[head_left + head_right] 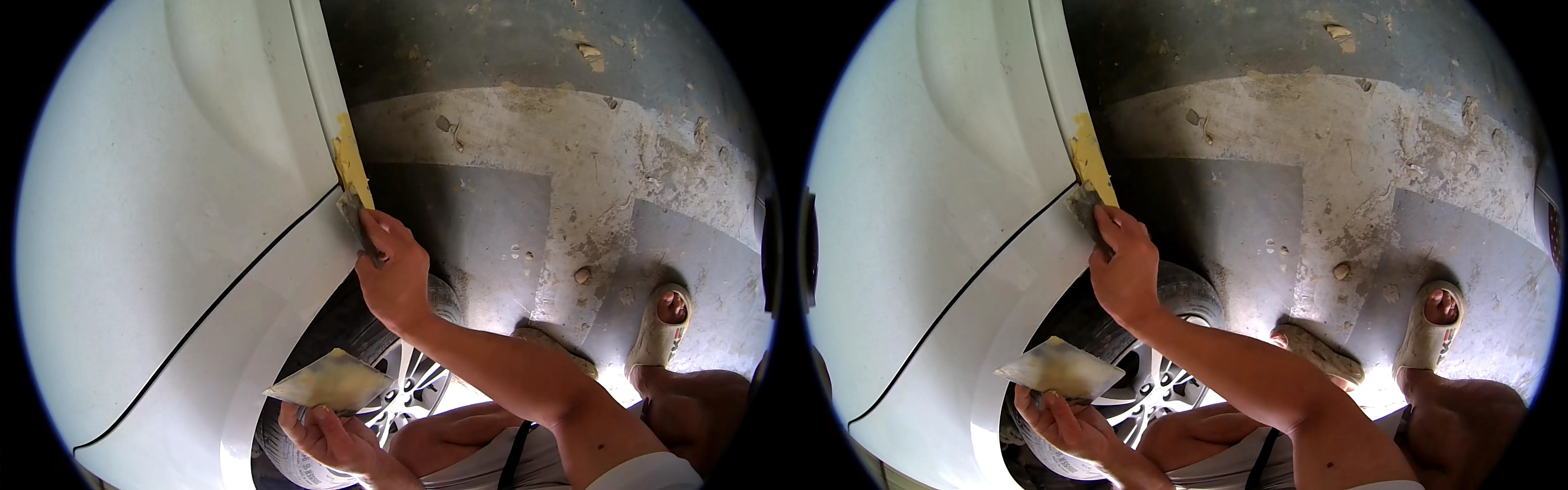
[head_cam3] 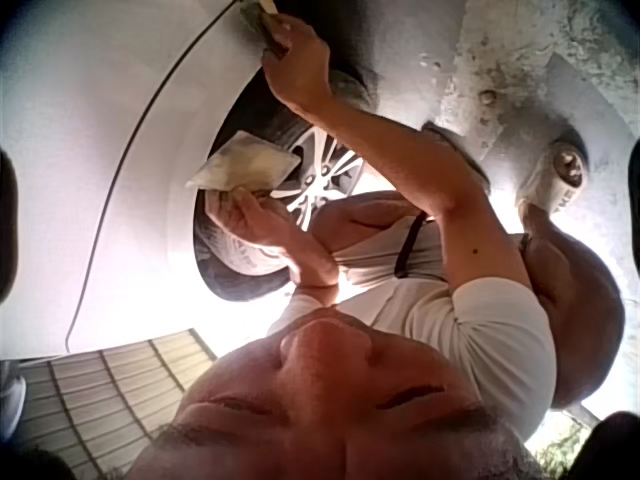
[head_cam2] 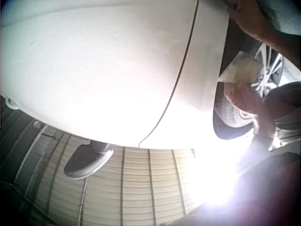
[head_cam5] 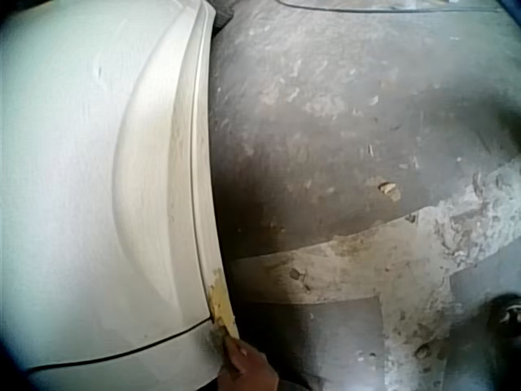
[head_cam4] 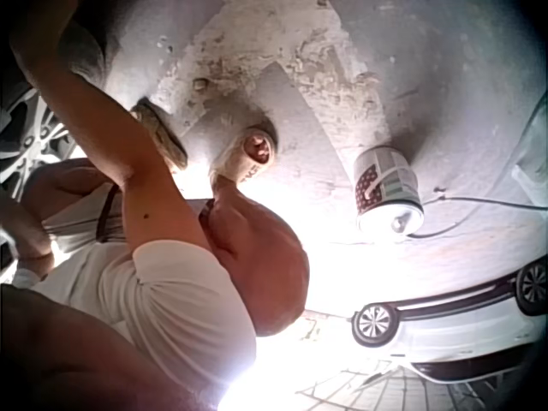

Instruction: The person applies yellow body filler to the front bumper and wheel arch of a white car using a metal spreader. They repeatedly scrape filler from a palette onto the spreader and smooth it into the damaged area, then move to the front bumper near the headlight to continue applying filler.

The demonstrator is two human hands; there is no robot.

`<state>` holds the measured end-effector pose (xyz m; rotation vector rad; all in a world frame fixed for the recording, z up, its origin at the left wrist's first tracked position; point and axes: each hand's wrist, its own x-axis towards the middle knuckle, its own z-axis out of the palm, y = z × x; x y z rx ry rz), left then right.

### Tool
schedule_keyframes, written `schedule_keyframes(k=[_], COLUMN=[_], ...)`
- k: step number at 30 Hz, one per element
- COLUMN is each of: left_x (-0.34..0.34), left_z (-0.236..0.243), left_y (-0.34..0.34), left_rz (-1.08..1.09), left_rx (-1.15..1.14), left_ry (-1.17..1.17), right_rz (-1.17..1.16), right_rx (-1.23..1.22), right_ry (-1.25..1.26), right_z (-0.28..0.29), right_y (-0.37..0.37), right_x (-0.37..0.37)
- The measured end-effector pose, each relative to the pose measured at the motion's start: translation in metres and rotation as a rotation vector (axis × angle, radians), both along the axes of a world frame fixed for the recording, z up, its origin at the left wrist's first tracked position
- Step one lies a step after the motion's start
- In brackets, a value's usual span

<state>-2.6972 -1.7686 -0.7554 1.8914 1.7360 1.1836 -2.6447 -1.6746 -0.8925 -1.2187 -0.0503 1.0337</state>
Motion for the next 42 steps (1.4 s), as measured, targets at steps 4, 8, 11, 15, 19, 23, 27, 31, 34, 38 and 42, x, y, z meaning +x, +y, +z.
schedule_keyframes(k=[4, 8, 11, 15, 19, 23, 27, 31, 34, 38, 42], left_x=[0.016, 0.015, 0.013, 0.032, 0.04, 0.042, 0.036, 0.047, 0.042, 0.012, 0.016], left_z=[-0.003, 0.002, -0.009, -0.021, -0.034, -0.035, -0.031, -0.023, -0.004, -0.02, -0.021], left_y=[0.0, -0.005, -0.002, 0.014, 0.024, 0.025, 0.026, 0.028, 0.028, 0.02, 0.01], left_rz=[0.009, -0.012, -0.04, -0.136, -0.226, -0.259, -0.245, -0.213, -0.173, -0.229, -0.202], left_rx=[0.004, -0.086, -0.233, -0.618, -0.657, -0.495, -0.468, -0.484, -0.683, -0.979, -0.901], left_ry=[-0.037, -0.083, -0.16, -0.224, -0.151, -0.104, -0.078, -0.181, -0.321, -0.502, -0.581], right_rz=[-0.046, -0.088, -0.25, -0.246, -0.028, 0.136, 0.437, 1.017, 0.882, 0.99, 1.014], right_rx=[-0.022, -0.163, -0.028, 0.572, 1.068, 0.973, 0.73, 0.363, 0.354, 0.609, 0.534], right_ry=[-0.04, 0.062, 0.321, 0.756, 0.842, 0.618, 0.013, -0.676, -0.1, 0.657, 0.665], right_z=[0.008, -0.016, -0.055, -0.07, -0.052, -0.031, -0.01, -0.028, -0.046, -0.037, -0.042], right_y=[-0.008, -0.028, -0.043, -0.069, -0.088, -0.092, -0.091, -0.104, -0.102, -0.124, -0.121], right_x=[0.008, 0.046, 0.085, 0.104, 0.109, 0.12, 0.141, 0.154, 0.167, 0.163, 0.13])
